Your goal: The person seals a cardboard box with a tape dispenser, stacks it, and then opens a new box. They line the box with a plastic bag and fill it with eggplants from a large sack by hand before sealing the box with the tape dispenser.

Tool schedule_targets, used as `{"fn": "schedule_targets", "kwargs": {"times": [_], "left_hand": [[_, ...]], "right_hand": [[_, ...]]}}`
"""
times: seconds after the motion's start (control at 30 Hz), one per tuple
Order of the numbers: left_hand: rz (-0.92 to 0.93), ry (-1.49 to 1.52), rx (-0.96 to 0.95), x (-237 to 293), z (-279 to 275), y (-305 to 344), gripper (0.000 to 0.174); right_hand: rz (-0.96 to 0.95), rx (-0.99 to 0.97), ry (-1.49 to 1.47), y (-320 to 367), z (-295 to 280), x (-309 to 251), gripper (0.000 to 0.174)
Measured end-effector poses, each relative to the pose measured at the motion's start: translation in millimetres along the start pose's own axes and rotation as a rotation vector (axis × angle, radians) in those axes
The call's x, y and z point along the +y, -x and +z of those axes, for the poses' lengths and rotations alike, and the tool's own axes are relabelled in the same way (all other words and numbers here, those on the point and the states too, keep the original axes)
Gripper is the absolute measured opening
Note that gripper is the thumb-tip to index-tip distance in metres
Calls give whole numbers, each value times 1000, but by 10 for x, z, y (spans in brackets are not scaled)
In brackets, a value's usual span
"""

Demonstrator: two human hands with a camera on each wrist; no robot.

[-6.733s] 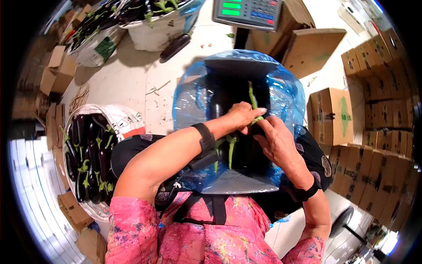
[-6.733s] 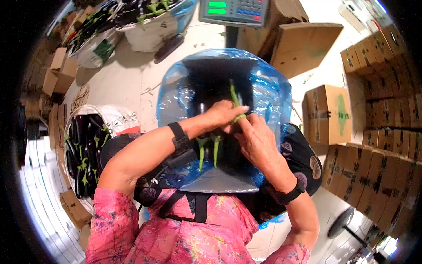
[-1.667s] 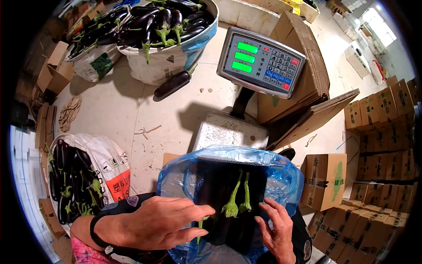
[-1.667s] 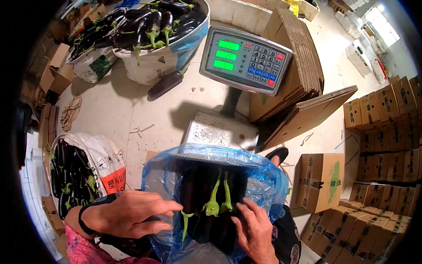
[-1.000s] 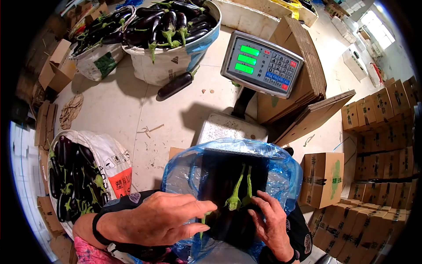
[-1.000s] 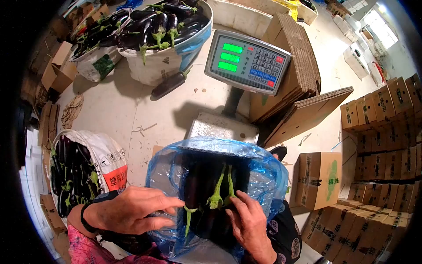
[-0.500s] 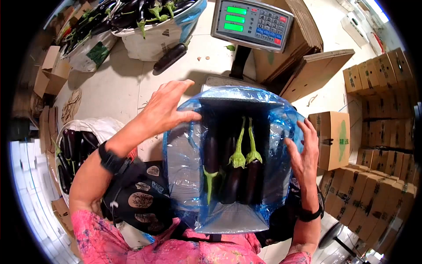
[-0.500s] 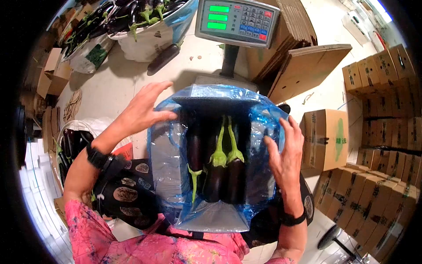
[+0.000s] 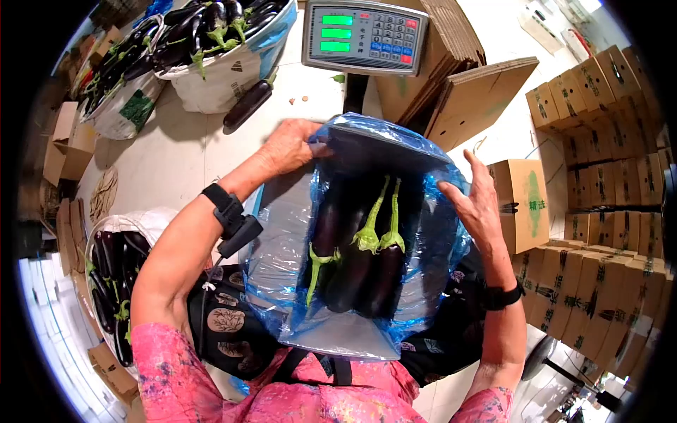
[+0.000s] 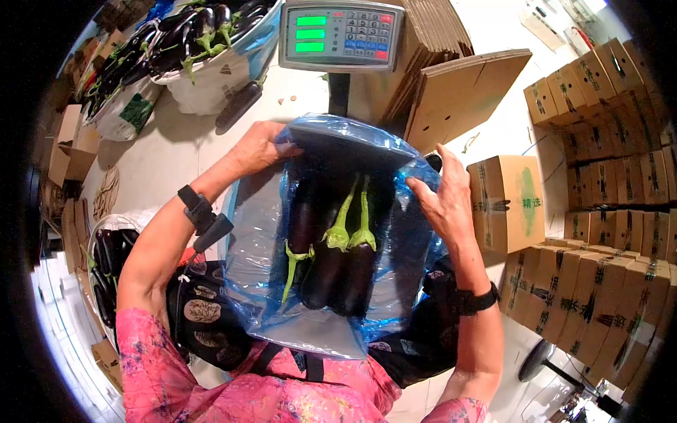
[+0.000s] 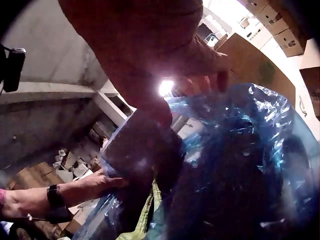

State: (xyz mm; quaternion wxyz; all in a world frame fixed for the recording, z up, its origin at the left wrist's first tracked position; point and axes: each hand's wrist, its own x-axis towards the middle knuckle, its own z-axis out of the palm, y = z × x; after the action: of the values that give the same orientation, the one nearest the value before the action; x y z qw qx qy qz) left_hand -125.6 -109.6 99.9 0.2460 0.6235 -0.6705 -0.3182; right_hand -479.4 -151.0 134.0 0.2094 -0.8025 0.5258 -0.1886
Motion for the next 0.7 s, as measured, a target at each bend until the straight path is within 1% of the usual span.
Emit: {"fn": "schedule_targets", "kwargs": {"times": [0.03,0.07,0.17,0.2,0.3,0.33,0.43,0.47,0.53,0.57,0.6,0.63,0.67,0.7], "left_hand": [[1,95,-8,-11,-24,6,24],[-44,237,-38,-25,-59,12,27],[-43,394,-69,92,-222,0,29],[-40,461,-122,170,-304,-2,35],[4,368,-188,284,-390,-48,36],[-3,334,-184,311,-385,-46,33],[81,58,-40,329,-328,2,31],[138,63,48,336,-308,72,29],[139,61,52,587,-397,277,29],[139,61,54,665,-408,371,30],[249,84,137,646,-361,442,26],[283,40,113,607,-341,501,25],[317,-6,90,563,-339,566,24],[351,-53,69,555,-339,626,23]], "right_hand": [[-7,-38,-9,-24,11,-14,70],[40,-40,-141,-30,23,-56,59],[144,-115,-255,-115,-19,-120,44],[140,-103,-284,-137,-13,-125,27],[182,-126,-254,-182,-109,-216,27],[111,-53,-273,-175,-69,-160,21],[-12,21,-275,-151,-64,-131,19],[25,-27,-302,-114,-94,-150,19],[104,-123,-356,47,-264,-403,19],[17,-92,-314,139,-325,-516,18],[-44,-62,-301,243,-326,-526,17],[-107,-31,-287,341,-317,-534,17],[-140,-4,-237,429,-299,-559,17],[-72,-53,-308,538,-254,-538,17]]}}
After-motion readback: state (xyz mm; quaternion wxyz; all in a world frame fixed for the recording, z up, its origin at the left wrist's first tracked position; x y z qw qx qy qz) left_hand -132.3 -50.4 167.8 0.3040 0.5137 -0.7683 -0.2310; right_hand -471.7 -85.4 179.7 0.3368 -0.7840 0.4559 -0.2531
